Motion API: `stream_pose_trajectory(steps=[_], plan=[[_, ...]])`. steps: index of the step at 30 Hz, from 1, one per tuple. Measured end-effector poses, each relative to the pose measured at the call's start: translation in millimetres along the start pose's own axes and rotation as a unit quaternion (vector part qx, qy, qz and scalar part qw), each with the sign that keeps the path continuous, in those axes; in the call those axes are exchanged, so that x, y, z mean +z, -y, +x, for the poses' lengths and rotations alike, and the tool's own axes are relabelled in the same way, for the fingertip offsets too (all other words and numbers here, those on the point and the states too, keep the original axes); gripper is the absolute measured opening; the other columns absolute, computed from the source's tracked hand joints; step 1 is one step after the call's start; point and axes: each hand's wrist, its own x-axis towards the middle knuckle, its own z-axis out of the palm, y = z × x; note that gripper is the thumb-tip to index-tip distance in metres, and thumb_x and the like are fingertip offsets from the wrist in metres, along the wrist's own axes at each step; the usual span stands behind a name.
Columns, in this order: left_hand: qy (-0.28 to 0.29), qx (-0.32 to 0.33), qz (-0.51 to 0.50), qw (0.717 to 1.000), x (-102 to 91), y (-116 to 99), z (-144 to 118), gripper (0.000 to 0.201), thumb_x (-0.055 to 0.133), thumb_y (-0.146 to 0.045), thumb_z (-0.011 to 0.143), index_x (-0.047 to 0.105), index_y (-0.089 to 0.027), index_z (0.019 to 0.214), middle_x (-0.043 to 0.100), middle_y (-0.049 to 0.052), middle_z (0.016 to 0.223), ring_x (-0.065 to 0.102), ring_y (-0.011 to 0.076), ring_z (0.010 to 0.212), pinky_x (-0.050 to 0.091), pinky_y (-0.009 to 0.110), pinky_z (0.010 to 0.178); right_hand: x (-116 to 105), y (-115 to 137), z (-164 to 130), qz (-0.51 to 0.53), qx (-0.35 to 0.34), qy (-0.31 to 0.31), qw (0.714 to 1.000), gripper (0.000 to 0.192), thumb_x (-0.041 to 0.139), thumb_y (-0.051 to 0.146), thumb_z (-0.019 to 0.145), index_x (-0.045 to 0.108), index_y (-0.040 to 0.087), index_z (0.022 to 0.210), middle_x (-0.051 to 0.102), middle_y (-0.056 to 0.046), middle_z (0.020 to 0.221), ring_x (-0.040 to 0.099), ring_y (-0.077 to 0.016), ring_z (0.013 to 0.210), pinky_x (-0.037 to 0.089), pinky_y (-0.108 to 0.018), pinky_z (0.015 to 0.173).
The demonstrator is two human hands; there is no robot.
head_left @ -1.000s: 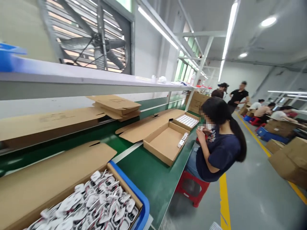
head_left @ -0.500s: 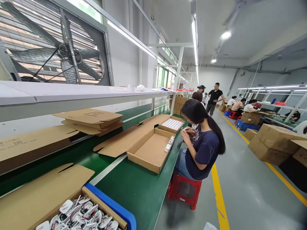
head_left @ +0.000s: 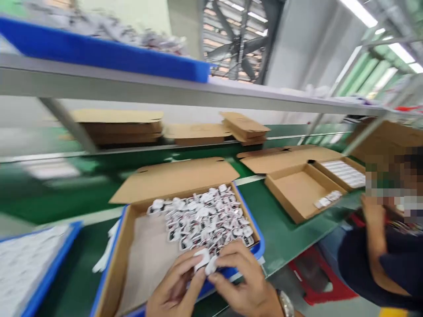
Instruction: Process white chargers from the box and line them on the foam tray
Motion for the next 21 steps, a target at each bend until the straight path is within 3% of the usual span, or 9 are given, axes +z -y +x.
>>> stream_pose_trajectory(steps=[3,5,8,12,16,18,21], plan=[[0.002,-0.041,-0.042,0.998,-0.6,-8.9,-0.1,0.025,0.069,-0.034,0.098,0.08,-0.032,0.121,0.077,0.006,0.127,0.076,0.0259,0.116,0.065,0.029,0.094,-0.9,-3.3,-3.6,0.039,0.057,0.011,0.998,0.025,0.071,0.007,0.09,0.067,0.019,0.111,0.067,-0.006,0.1,0.067,-0.0162,0.091,0.059,-0.03,0.079],[-0.005,-0.043,-0.058,0.997,2.3,-13.4,5.0,0.026,0.071,-0.036,0.097,0.08,-0.035,0.121,0.078,0.006,0.123,0.077,0.0241,0.112,0.065,0.025,0.09,0.5,-4.1,-5.1,0.048,0.068,0.008,0.996,0.027,0.071,0.005,0.089,0.068,0.019,0.111,0.066,-0.005,0.1,0.067,-0.0157,0.09,0.058,-0.029,0.078],[-0.014,-0.027,-0.05,0.998,3.6,-16.4,10.4,0.027,0.074,-0.036,0.095,0.08,-0.036,0.121,0.08,0.006,0.11,0.079,0.0195,0.101,0.064,0.018,0.083,6.6,-5.6,-5.5,0.047,0.051,-0.009,0.998,0.031,0.069,0.002,0.089,0.068,0.019,0.115,0.066,-0.006,0.1,0.067,-0.0166,0.091,0.057,-0.031,0.078],[0.002,-0.009,-0.052,0.999,3.3,-14.0,10.1,0.027,0.071,-0.029,0.098,0.079,-0.035,0.123,0.079,0.007,0.108,0.078,0.0169,0.099,0.062,0.018,0.087,13.5,-7.4,-3.1,0.052,0.035,-0.015,0.998,0.035,0.068,-0.002,0.088,0.068,0.017,0.118,0.066,-0.008,0.103,0.066,-0.0179,0.093,0.058,-0.033,0.079],[-0.004,-0.05,-0.104,0.993,6.4,-10.9,6.4,0.027,0.073,-0.028,0.096,0.081,-0.035,0.12,0.078,0.008,0.113,0.078,0.0194,0.101,0.064,0.021,0.085,12.2,-4.1,-2.1,0.037,0.017,-0.003,0.999,0.039,0.067,-0.006,0.086,0.066,0.016,0.119,0.065,-0.008,0.105,0.065,-0.018,0.097,0.058,-0.034,0.084],[-0.022,-0.081,-0.136,0.987,8.3,-10.8,5.4,0.024,0.075,-0.027,0.093,0.083,-0.035,0.116,0.077,0.007,0.115,0.079,0.021,0.101,0.065,0.022,0.084,7.3,-1.7,-3.2,0.027,0.015,0.024,0.999,0.042,0.065,-0.006,0.087,0.065,0.016,0.122,0.064,-0.009,0.109,0.064,-0.0183,0.102,0.057,-0.035,0.091],[-0.033,-0.098,-0.156,0.982,9.8,-11.5,5.4,0.024,0.075,-0.023,0.094,0.083,-0.035,0.113,0.077,0.007,0.117,0.078,0.0214,0.105,0.064,0.023,0.089,-3.7,-2.8,-5.0,0.051,0.07,0.103,0.991,0.041,0.065,0.0,0.092,0.064,0.021,0.127,0.063,-0.009,0.118,0.064,-0.0175,0.11,0.055,-0.033,0.096]])
